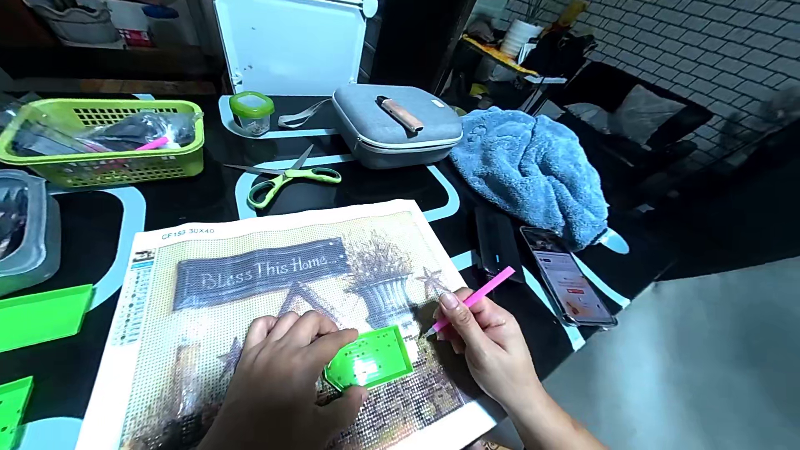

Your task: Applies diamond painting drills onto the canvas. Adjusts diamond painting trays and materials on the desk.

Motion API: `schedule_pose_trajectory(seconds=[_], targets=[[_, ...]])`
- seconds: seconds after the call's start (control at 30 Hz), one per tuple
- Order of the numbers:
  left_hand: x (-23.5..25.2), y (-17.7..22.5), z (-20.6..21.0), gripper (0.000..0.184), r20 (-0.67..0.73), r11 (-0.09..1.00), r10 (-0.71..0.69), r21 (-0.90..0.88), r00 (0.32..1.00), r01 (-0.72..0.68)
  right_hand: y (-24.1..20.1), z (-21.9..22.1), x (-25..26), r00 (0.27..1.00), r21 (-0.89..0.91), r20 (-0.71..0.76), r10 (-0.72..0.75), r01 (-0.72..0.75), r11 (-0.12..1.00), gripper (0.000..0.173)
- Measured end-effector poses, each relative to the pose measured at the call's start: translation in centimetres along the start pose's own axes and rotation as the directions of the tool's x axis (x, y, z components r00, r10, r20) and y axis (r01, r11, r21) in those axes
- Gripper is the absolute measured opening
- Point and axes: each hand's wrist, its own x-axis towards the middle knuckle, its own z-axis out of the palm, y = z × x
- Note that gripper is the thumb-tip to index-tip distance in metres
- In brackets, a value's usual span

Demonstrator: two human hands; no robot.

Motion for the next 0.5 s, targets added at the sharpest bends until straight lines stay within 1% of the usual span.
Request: schedule_pose_trajectory(seconds=[0.1, 0.4, 0.5], targets=[[-0.04, -0.05, -0.16, 0.047, 0.012, 1.000, -0.004, -0.019, 1.000, 0.004, 0.04, 0.15, -0.10, 1.000, -0.028, -0.017, -0.013, 0.012, 1.000, 0.027], [-0.09, -0.12, -0.20, 0.048, 0.006, 1.000, 0.000, -0.016, 1.000, 0.000, 0.08, 0.31, -0.17, 0.999, -0.116, 0.020, -0.049, 0.051, 0.992, 0.026], [-0.08, -0.15, -0.16, 0.047, 0.008, 1.000, 0.001, -0.009, 1.000, -0.001, 0.18, 0.36, -0.18, 0.996, -0.166, 0.033, -0.081, 0.086, 0.982, 0.027]])
